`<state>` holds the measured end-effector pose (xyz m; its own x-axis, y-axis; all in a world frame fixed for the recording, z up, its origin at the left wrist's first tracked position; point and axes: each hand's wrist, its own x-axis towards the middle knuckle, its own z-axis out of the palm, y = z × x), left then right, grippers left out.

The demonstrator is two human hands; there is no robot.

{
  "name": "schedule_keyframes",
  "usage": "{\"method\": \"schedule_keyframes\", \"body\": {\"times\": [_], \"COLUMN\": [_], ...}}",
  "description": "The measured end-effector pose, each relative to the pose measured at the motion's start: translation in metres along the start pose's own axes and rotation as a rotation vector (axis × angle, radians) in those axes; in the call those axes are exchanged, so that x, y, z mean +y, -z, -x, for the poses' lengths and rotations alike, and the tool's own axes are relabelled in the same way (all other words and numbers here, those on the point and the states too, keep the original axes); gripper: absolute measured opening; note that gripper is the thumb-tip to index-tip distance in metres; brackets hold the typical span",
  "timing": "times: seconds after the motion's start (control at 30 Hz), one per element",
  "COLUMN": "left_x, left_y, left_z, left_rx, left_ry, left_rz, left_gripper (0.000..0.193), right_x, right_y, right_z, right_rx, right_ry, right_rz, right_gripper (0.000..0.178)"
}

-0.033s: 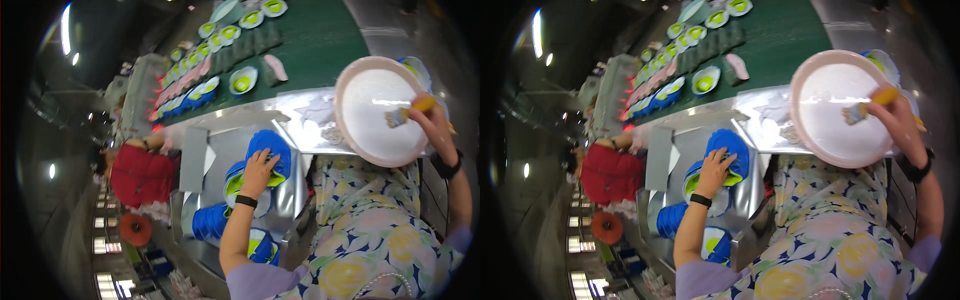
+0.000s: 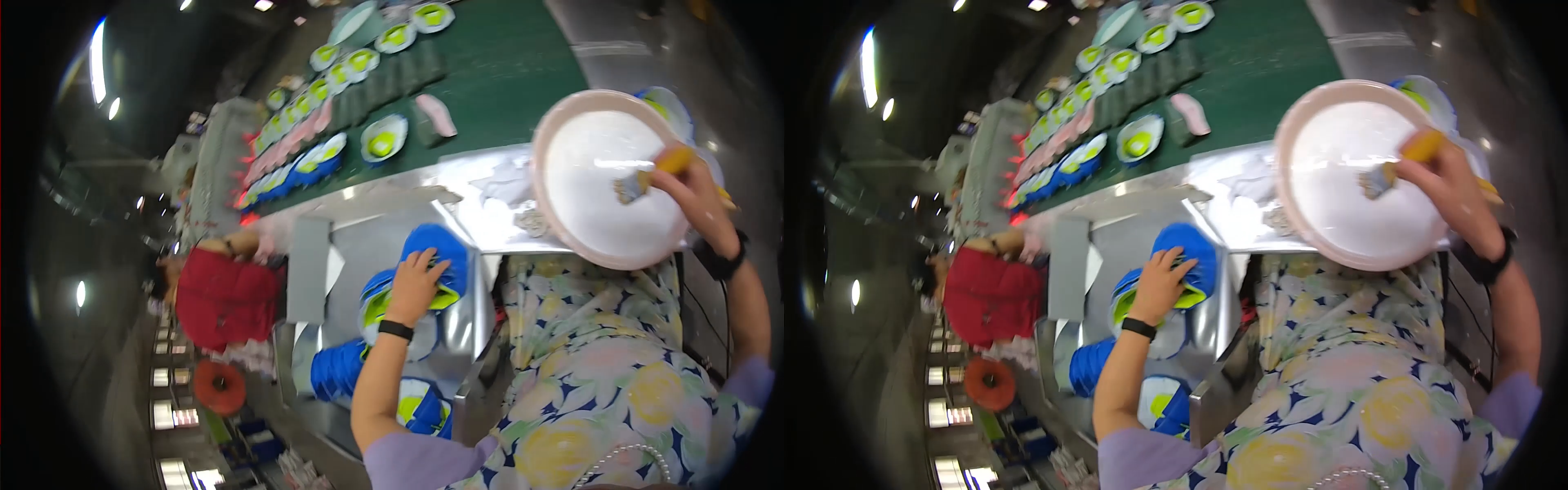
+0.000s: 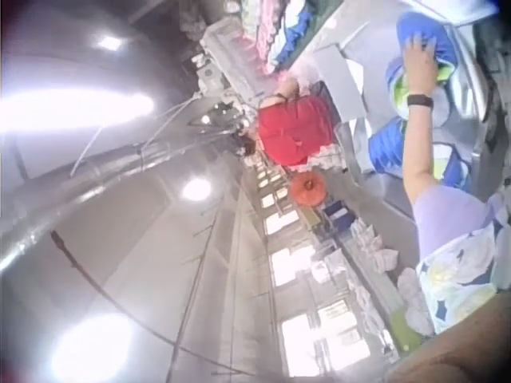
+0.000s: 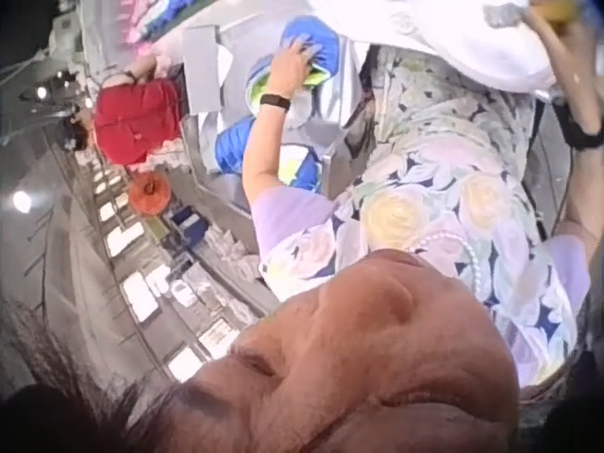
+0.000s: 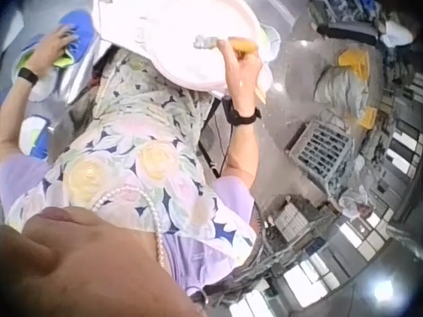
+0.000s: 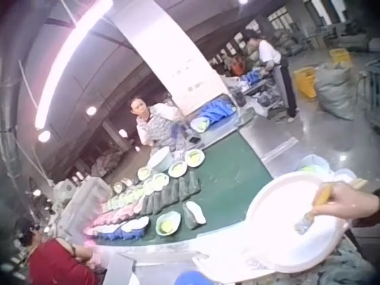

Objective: Applying glue to the inner lining and components of blue athletic shoes using a brush and a bowl of adhesive.

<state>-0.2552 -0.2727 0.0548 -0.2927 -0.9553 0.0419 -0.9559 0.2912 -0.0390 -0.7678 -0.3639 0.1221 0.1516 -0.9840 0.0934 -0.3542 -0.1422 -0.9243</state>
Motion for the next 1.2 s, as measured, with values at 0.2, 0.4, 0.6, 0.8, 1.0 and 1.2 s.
{"method": "schedule_keyframes", "body": {"times": [0.2, 0.4, 0.6, 0.8, 1.0, 1.2], "left_x": [-0.055, -0.057, 0.001, 0.076, 0.121, 0.124], "left_y": [0.034, 0.082, 0.090, 0.097, 0.102, 0.074], "left_z": [-0.033, -0.051, -0.094, -0.169, -0.222, -0.213], "left_rx": [0.077, 0.602, 0.134, -0.439, -0.641, 0.028], "left_ry": [0.210, 0.501, 0.516, 0.329, 0.149, 0.090], "left_rz": [0.152, 1.272, 1.899, 1.941, 1.970, 1.779], "left_gripper": [0.031, 0.038, 0.043, 0.048, 0.050, 0.056], "right_x": [-0.007, -0.005, 0.004, -0.020, -0.052, -0.039], "right_y": [-0.020, -0.073, -0.029, 0.030, 0.040, 0.040], "right_z": [-0.035, -0.033, -0.039, -0.058, -0.070, -0.067], "right_rx": [-0.102, -0.436, -0.552, -0.280, -0.246, 0.005], "right_ry": [0.025, 0.193, 0.346, 0.442, 0.543, 0.324], "right_rz": [0.092, 0.176, 0.434, 0.220, -0.024, 0.131], "right_gripper": [0.024, 0.019, 0.025, 0.022, 0.021, 0.038]}}
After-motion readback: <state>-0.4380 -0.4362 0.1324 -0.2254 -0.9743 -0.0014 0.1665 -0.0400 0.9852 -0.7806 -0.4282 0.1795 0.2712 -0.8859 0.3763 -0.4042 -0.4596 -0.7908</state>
